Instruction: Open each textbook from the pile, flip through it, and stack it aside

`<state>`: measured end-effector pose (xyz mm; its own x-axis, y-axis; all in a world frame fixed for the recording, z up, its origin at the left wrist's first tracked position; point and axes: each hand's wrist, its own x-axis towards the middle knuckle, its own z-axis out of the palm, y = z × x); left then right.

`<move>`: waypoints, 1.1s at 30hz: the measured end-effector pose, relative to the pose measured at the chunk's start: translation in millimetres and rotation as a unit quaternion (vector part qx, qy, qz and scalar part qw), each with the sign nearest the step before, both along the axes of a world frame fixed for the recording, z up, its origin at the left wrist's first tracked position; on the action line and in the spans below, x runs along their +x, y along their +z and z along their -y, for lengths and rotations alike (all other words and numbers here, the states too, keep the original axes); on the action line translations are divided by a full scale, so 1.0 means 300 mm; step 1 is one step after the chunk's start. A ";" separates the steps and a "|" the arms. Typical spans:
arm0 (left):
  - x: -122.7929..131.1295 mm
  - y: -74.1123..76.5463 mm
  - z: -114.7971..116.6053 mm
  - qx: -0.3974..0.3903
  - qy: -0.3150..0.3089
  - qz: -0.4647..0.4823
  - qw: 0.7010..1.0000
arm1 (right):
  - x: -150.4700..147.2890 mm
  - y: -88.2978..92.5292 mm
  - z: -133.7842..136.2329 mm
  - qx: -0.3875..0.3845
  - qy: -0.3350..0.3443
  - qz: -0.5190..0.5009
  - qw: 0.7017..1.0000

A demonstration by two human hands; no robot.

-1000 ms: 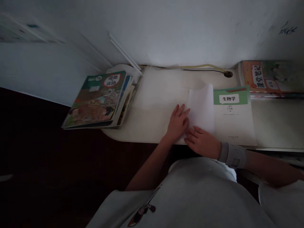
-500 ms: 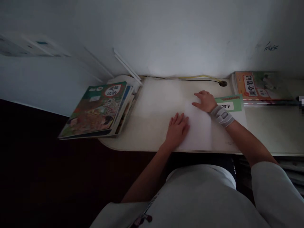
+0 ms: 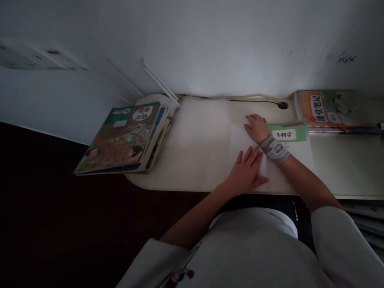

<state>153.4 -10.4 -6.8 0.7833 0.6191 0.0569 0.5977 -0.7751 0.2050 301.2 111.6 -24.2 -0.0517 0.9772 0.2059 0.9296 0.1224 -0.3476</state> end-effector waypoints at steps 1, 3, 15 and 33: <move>0.007 -0.007 0.002 0.002 -0.002 0.000 1.000 | -0.003 -0.002 0.001 -0.004 0.003 -0.001 1.000; 0.010 -0.026 0.002 0.002 -0.002 -0.004 1.000 | -0.012 -0.009 0.005 -0.008 0.008 0.002 1.000; -0.040 0.001 0.048 0.034 -0.080 -0.010 0.996 | 0.155 -0.065 -0.041 0.033 0.084 -0.084 0.992; -0.110 -0.086 0.120 0.092 -0.001 -0.066 0.994 | 0.081 -0.077 -0.013 0.000 0.111 -0.053 0.992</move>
